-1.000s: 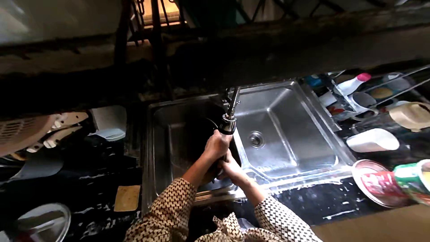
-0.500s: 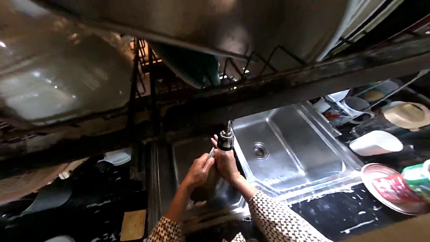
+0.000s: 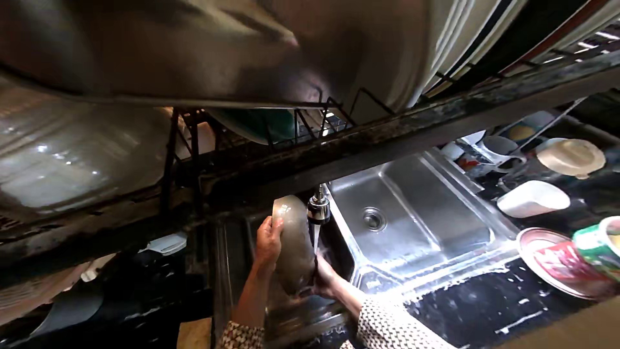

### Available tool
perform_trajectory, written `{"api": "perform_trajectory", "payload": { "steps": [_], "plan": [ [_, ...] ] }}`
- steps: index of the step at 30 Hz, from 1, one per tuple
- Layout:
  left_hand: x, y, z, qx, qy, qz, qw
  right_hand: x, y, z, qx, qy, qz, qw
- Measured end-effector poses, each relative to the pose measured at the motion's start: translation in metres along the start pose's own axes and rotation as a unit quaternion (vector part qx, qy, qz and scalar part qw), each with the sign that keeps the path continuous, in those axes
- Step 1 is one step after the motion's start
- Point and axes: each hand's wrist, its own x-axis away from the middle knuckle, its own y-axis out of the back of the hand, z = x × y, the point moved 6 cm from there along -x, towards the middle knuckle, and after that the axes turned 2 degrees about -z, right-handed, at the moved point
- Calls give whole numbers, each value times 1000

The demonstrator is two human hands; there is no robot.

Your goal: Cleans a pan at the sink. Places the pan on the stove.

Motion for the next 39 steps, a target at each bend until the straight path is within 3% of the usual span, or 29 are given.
{"api": "perform_trajectory", "payload": {
  "steps": [4,7,9,11,13,15,17,19,21,23,24,26,27,29,31,33,34,36,39],
  "plan": [
    [-17,-30,15,-77,47,-39,995,42,2,17,150,134,-32,979],
    [-19,-52,24,-131,76,-29,988,60,6,34,311,270,-50,910],
    [-15,-68,27,-159,79,-9,984,64,7,42,389,304,-104,863],
    [-7,-81,23,-168,67,27,983,64,10,47,408,313,-143,846],
    [0,-91,16,-159,57,63,984,63,15,52,387,306,-142,858],
    [3,-102,20,-135,86,100,982,66,20,55,323,266,-125,900],
    [3,-113,30,-146,100,176,968,75,21,57,226,195,-99,949],
    [10,-117,37,-187,54,267,944,83,20,56,143,144,-65,977],
    [25,-112,57,-245,36,344,906,88,20,55,110,128,-42,985],
    [38,-94,88,-342,57,410,844,94,19,55,109,125,-42,985],
    [40,-78,104,-414,82,417,805,97,20,56,109,127,-47,985],
    [30,-40,119,-552,161,346,741,103,22,57,101,120,-50,986],
    [19,-23,118,-585,182,280,739,105,23,55,96,115,-48,988],
    [-14,-5,106,-577,175,154,783,107,22,48,95,100,-35,990],
    [-44,-16,93,-506,128,117,845,107,18,40,101,82,-13,991],
    [-51,-53,82,-401,70,166,898,104,14,33,112,65,13,992],
    [-42,-74,75,-360,47,212,907,102,13,31,118,60,22,991],
    [-9,-106,65,-320,5,343,883,99,16,30,116,60,31,991],
    [22,-123,49,-318,-84,498,803,97,24,34,111,78,30,990]
  ]
}}
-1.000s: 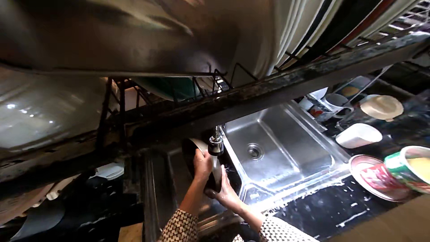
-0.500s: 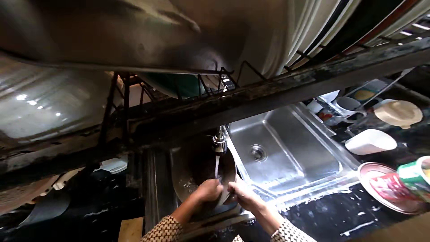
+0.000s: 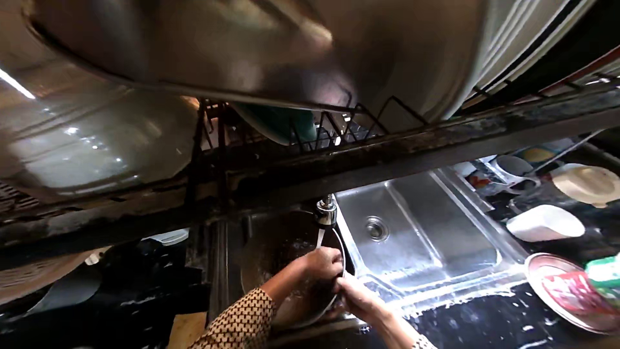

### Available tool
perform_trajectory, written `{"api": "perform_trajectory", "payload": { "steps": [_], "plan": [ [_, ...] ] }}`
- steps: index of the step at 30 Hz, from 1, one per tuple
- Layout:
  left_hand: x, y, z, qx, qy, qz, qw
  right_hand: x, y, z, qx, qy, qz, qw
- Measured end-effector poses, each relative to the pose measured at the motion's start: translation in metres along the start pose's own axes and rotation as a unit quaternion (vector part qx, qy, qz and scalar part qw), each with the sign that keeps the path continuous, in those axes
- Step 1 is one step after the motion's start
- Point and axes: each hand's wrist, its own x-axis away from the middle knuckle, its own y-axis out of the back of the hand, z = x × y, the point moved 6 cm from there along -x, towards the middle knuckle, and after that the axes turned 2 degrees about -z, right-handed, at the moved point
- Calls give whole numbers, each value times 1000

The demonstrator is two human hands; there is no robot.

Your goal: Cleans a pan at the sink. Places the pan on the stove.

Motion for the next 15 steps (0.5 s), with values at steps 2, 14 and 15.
{"api": "perform_trajectory", "payload": {
  "steps": [2,14,15],
  "plan": [
    [-2,17,-2,-26,-20,-42,999,1,-2,2,25,-7,-4,1000],
    [70,2,141,-46,463,-103,879,-13,2,27,66,52,-91,992],
    [66,-16,133,14,453,-71,889,-18,1,28,69,57,-93,992]
  ]
}}
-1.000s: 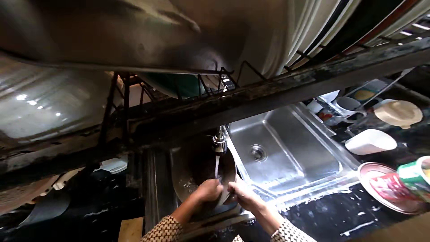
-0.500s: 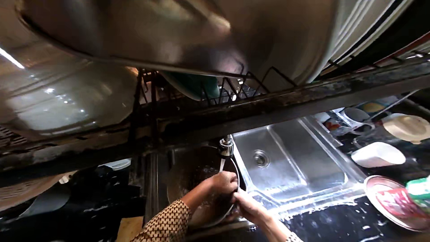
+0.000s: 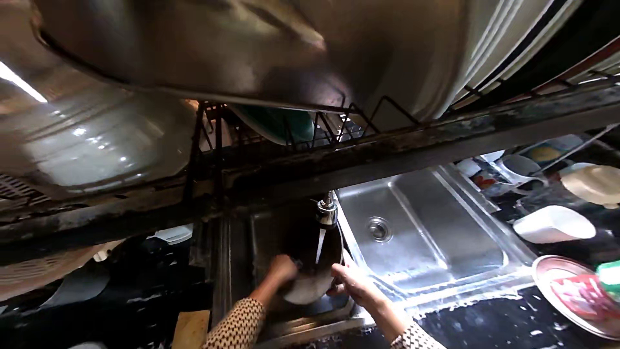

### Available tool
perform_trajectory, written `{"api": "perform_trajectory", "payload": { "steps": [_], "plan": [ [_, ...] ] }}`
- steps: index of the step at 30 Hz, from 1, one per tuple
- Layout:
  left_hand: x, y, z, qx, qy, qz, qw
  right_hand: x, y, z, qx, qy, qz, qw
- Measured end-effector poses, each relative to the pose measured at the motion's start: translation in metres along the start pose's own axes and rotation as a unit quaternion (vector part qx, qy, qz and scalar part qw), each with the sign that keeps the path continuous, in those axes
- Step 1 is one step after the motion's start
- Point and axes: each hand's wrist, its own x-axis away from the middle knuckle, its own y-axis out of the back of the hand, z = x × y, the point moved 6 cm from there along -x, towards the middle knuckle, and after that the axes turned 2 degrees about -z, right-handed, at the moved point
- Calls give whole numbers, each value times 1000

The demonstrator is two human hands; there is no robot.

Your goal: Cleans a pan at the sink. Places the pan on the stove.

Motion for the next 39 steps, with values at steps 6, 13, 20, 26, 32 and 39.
{"api": "perform_trajectory", "payload": {
  "steps": [6,13,20,26,32,39],
  "plan": [
    [44,17,-103,419,-215,-11,882,-5,-13,0,70,13,7,997],
    [60,46,-95,236,-152,-139,950,-5,-32,-6,329,51,4,943],
    [73,64,-58,280,-284,-61,915,-4,-49,33,237,376,-105,890],
    [104,77,-51,321,-390,24,862,-66,-10,72,141,273,-56,950],
    [120,97,-33,413,-366,-59,832,-82,-9,-30,-126,-99,9,987],
    [84,77,-56,325,-307,-148,882,-40,-28,-49,-44,-113,98,988]
  ]
}}
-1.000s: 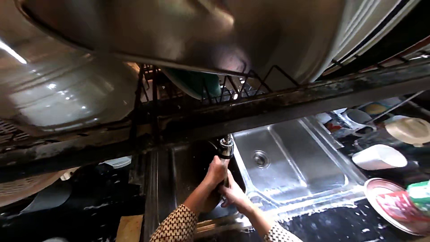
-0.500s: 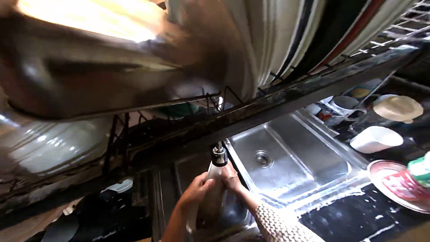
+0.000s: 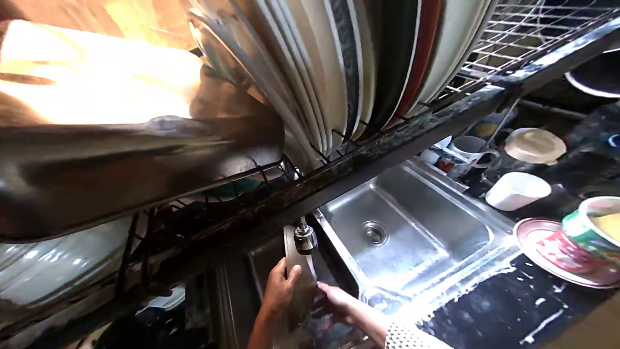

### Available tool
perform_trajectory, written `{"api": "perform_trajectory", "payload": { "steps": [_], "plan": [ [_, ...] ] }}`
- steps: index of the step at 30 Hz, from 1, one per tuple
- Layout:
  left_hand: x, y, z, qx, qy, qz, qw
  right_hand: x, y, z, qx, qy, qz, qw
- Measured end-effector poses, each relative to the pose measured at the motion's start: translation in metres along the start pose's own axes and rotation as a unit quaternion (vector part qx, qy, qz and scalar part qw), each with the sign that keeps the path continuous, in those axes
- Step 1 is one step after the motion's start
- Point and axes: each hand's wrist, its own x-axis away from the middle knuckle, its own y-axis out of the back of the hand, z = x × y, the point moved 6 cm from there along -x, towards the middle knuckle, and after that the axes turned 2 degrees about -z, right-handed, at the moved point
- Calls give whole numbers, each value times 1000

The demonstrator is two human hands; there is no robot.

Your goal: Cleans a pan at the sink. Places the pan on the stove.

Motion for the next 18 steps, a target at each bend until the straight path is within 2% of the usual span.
{"api": "perform_trajectory", "payload": {
  "steps": [2,4,6,8,10,13,14,18],
  "plan": [
    [1,-16,0,-147,-14,37,988,14,14,32,0,77,-43,996],
    [11,-38,-1,-275,-26,94,957,25,17,58,-23,99,-26,994],
    [30,-59,0,-376,-51,123,917,30,16,58,-12,91,-29,995],
    [44,-69,4,-418,-103,121,894,33,16,47,-41,110,-41,992],
    [43,-69,9,-376,-123,166,903,36,20,42,-74,134,-26,988],
    [20,-66,21,-179,-86,226,954,45,28,37,-75,155,-4,985],
    [8,-66,22,-133,-62,219,965,48,28,37,-73,162,9,984],
    [-34,-74,3,-172,-113,71,976,57,23,36,-66,186,30,980]
  ]
}}
